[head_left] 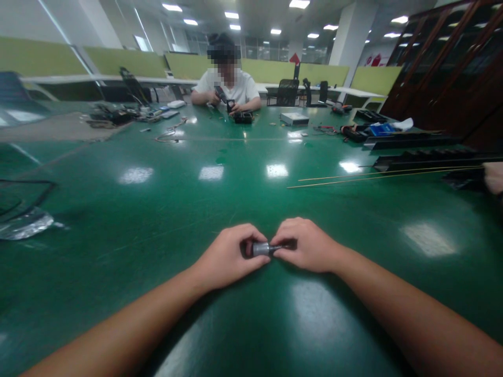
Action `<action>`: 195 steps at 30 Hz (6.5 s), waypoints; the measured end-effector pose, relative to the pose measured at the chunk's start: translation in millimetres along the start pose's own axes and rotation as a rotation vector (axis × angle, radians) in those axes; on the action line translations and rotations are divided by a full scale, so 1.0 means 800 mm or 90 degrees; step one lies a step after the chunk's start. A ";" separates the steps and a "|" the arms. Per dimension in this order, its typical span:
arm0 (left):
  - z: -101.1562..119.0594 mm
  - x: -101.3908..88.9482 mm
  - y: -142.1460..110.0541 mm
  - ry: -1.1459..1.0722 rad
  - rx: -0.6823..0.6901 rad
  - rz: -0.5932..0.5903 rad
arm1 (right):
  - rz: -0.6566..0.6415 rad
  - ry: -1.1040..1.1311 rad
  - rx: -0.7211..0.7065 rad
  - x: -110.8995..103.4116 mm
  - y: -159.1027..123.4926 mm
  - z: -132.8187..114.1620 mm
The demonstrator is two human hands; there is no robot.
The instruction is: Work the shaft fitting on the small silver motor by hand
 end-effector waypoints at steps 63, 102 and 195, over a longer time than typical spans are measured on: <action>0.001 -0.002 -0.003 -0.006 -0.003 -0.003 | -0.115 0.015 0.169 -0.047 -0.008 0.038; 0.000 -0.001 0.002 -0.017 0.005 0.002 | 0.001 -0.006 -0.010 0.002 0.001 0.001; 0.001 -0.002 0.004 -0.061 0.032 0.017 | 0.016 -0.002 -0.005 0.004 0.001 0.006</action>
Point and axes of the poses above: each hand's wrist, its own y-axis towards the middle knuckle, its own x-axis out of the palm, z = x × y, the point moved 2 cm from there along y, towards the middle knuckle, and after that the axes turned 15 degrees about x, right-handed, at the moved point
